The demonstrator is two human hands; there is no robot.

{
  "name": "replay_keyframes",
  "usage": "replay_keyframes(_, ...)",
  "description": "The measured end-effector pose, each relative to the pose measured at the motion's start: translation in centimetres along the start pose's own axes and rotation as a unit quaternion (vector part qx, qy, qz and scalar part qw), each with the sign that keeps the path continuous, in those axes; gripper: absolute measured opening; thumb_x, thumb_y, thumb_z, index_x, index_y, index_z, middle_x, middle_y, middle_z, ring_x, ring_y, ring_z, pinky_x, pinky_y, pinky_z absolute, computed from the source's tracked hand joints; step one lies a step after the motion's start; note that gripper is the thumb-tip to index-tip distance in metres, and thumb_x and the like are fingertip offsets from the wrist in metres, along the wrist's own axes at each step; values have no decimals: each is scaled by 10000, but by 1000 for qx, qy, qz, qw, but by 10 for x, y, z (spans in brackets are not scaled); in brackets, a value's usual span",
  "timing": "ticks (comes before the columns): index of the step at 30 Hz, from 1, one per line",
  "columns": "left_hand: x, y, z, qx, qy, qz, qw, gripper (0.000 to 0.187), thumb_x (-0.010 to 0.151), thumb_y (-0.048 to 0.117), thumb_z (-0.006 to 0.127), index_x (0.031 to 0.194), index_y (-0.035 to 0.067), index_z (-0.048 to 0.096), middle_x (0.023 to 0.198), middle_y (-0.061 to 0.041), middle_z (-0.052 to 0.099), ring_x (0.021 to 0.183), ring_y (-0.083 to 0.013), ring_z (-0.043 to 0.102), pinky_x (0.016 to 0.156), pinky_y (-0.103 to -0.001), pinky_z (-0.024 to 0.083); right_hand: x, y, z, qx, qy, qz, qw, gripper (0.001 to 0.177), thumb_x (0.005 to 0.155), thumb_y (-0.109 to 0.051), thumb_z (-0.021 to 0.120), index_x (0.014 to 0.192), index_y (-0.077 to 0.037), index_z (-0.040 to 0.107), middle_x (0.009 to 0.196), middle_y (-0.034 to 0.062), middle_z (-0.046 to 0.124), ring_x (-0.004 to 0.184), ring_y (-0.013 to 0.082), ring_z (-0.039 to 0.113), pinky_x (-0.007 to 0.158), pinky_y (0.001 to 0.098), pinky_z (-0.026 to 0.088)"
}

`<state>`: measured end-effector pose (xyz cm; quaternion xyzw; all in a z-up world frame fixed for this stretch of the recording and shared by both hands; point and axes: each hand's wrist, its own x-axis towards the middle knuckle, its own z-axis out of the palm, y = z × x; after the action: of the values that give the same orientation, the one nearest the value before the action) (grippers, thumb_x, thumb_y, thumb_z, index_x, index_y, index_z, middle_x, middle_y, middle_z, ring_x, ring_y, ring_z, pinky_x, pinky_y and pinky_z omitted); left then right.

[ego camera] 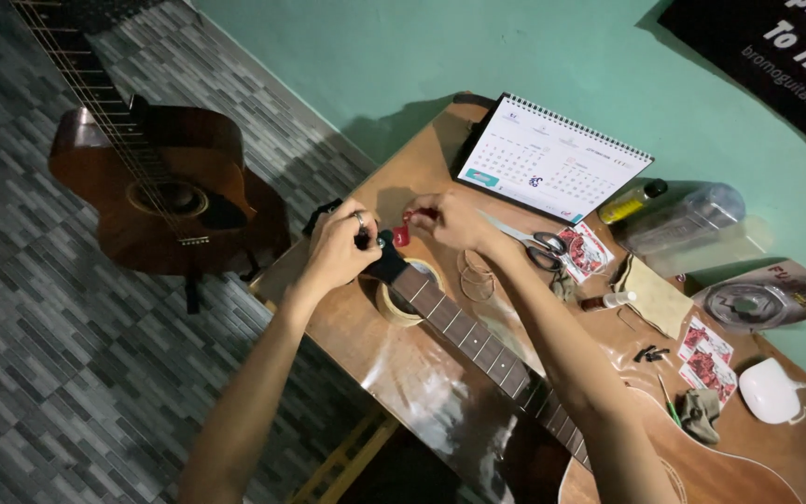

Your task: The person is changing the strings on an acoustic guitar. They remove old strings, thread new strings through the bridge, and wind them onto the tuning pegs at the headstock. The person uses a string winder to tighten the strings.

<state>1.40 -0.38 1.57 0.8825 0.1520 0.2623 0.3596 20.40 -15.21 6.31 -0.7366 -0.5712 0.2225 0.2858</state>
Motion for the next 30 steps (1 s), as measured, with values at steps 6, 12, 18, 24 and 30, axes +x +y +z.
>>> replay_keyframes(6, -1, 3, -3, -9, 11, 0, 1000, 166, 711, 134, 749, 733, 165, 587, 917, -32, 647, 854, -369, 697, 671, -452, 567, 33, 21, -5, -47, -78, 70, 993, 198, 996, -420, 634, 1102, -300, 751, 919, 58, 769, 875, 273, 737, 779, 393, 570)
replay_keyframes(12, -2, 12, -10, -19, 16, 3, 1000, 177, 704, 124, 753, 715, 173, 583, 929, -29, 661, 868, -390, 693, 673, -450, 556, 66, 23, 13, -29, -152, 113, 981, 291, 973, -472, 634, 1127, -258, 758, 1007, 60, 776, 940, 264, 719, 842, 392, 560)
replay_keyframes(18, -1, 7, -2, -7, 27, 20, 999, 167, 714, 119, 731, 734, 167, 572, 920, -27, 641, 880, -388, 683, 694, -453, 526, 73, 20, 7, -6, -170, 93, 981, 336, 913, -411, 721, 1101, -135, 761, 951, 91, 751, 910, 239, 684, 802, 378, 534)
replay_keyframes(24, -1, 3, -3, -9, 13, 14, 1000, 153, 721, 123, 731, 742, 166, 585, 929, -39, 652, 889, -383, 692, 739, -479, 550, 35, 20, -19, -20, -235, 32, 971, 207, 899, -363, 760, 1056, -235, 805, 924, 34, 785, 880, 195, 714, 808, 362, 570)
replay_keyframes(30, -1, 8, -5, -7, 11, 12, 1000, 156, 720, 138, 738, 757, 164, 589, 942, -44, 646, 917, -389, 683, 740, -485, 550, 43, 16, 5, 18, -154, 73, 985, 174, 906, -257, 735, 1022, -141, 793, 835, 98, 754, 811, 229, 684, 763, 353, 543)
